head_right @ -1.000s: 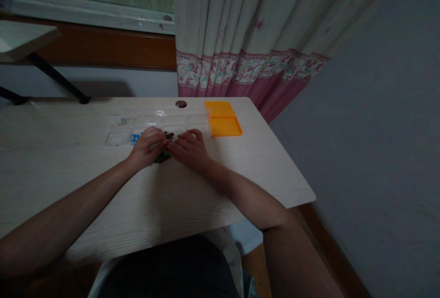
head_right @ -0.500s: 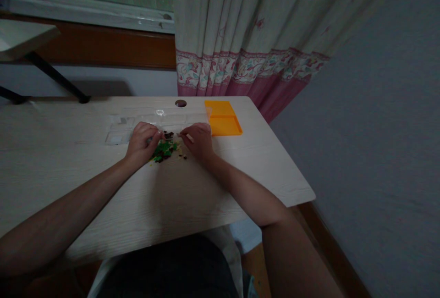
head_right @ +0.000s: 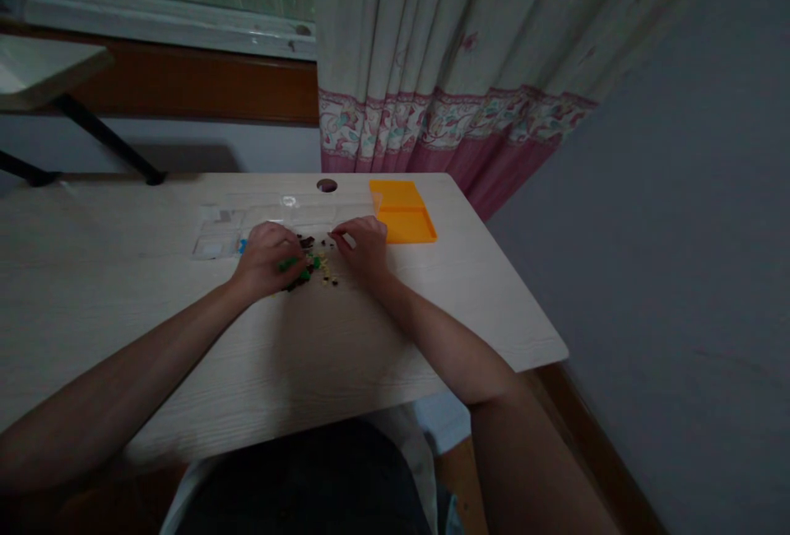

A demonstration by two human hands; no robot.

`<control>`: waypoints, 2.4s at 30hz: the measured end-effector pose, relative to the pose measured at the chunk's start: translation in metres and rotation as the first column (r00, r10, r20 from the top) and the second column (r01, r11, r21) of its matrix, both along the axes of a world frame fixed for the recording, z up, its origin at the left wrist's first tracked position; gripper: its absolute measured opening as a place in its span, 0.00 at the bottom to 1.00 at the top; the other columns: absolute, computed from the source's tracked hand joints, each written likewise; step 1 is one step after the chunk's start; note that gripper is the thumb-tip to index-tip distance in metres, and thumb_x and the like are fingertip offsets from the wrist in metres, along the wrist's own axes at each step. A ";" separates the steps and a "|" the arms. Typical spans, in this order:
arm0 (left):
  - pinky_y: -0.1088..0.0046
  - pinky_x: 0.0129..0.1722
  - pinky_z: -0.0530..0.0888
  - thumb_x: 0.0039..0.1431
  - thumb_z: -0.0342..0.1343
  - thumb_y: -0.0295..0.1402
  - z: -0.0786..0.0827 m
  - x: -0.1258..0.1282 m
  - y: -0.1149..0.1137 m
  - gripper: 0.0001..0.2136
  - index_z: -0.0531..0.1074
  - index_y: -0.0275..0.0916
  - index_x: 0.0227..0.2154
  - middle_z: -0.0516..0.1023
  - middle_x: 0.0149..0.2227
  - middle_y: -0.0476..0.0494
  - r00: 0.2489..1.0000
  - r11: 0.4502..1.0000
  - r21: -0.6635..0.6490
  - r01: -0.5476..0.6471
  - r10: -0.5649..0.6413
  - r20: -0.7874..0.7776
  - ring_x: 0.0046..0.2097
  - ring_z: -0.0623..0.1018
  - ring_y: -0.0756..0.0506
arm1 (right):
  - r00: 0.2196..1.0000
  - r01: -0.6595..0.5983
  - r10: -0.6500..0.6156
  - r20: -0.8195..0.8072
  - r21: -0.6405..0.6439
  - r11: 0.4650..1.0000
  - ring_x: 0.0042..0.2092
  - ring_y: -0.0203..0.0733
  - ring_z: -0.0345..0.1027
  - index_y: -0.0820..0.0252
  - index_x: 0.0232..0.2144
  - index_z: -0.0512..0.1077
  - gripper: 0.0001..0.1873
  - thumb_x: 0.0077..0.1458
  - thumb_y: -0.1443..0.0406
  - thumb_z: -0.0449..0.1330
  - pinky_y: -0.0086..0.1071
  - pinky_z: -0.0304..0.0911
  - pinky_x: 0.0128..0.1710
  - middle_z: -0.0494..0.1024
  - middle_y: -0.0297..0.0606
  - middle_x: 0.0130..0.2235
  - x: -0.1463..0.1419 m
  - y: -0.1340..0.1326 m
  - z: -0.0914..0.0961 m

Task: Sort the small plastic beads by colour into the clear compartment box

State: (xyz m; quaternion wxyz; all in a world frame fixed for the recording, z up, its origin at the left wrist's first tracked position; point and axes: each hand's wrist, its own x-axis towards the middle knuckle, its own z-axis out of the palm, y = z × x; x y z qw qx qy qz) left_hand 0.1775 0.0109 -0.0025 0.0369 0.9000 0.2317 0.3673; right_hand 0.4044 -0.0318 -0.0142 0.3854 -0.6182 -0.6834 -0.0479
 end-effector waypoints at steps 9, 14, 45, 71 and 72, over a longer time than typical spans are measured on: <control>0.53 0.52 0.63 0.57 0.60 0.46 0.005 -0.002 -0.006 0.12 0.78 0.44 0.34 0.77 0.43 0.43 0.973 0.996 0.045 0.076 -0.064 -0.224 0.49 0.71 0.38 | 0.998 0.006 -0.006 0.060 -0.005 1.000 0.45 0.46 0.66 0.52 0.35 0.79 0.12 0.62 0.54 0.60 0.41 0.53 0.48 0.79 0.37 0.38 -0.001 -0.001 -0.001; 0.54 0.51 0.62 0.58 0.59 0.49 0.008 -0.002 -0.008 0.14 0.77 0.44 0.35 0.76 0.44 0.43 0.955 0.997 0.048 0.059 -0.042 -0.293 0.49 0.71 0.38 | 0.997 -0.019 0.020 0.080 -0.022 1.000 0.46 0.46 0.65 0.48 0.40 0.80 0.13 0.62 0.52 0.59 0.42 0.52 0.48 0.78 0.37 0.39 -0.002 -0.001 -0.002; 0.56 0.55 0.64 0.66 0.52 0.36 0.004 0.004 -0.006 0.10 0.77 0.41 0.36 0.78 0.40 0.43 0.930 0.981 0.070 0.181 -0.147 -0.337 0.48 0.73 0.41 | 0.995 -0.059 0.061 0.076 -0.024 0.998 0.43 0.43 0.67 0.55 0.37 0.78 0.19 0.67 0.52 0.52 0.39 0.55 0.47 0.78 0.38 0.37 -0.002 0.001 -0.001; 0.67 0.43 0.72 0.64 0.56 0.42 -0.005 -0.004 0.010 0.11 0.74 0.41 0.42 0.80 0.37 0.46 0.879 0.896 -0.401 -0.192 0.339 0.335 0.40 0.77 0.46 | 0.982 -0.157 0.158 0.102 -0.015 0.987 0.45 0.45 0.67 0.54 0.39 0.79 0.16 0.67 0.55 0.53 0.41 0.55 0.50 0.79 0.39 0.39 -0.001 -0.001 -0.005; 0.67 0.43 0.72 0.63 0.57 0.42 -0.005 -0.004 0.010 0.11 0.75 0.41 0.43 0.80 0.37 0.46 0.884 0.905 -0.378 -0.196 0.330 0.331 0.41 0.77 0.46 | 0.981 -0.165 0.166 0.104 -0.019 0.986 0.45 0.45 0.67 0.54 0.39 0.79 0.16 0.67 0.56 0.53 0.42 0.55 0.51 0.79 0.39 0.39 -0.001 -0.001 -0.005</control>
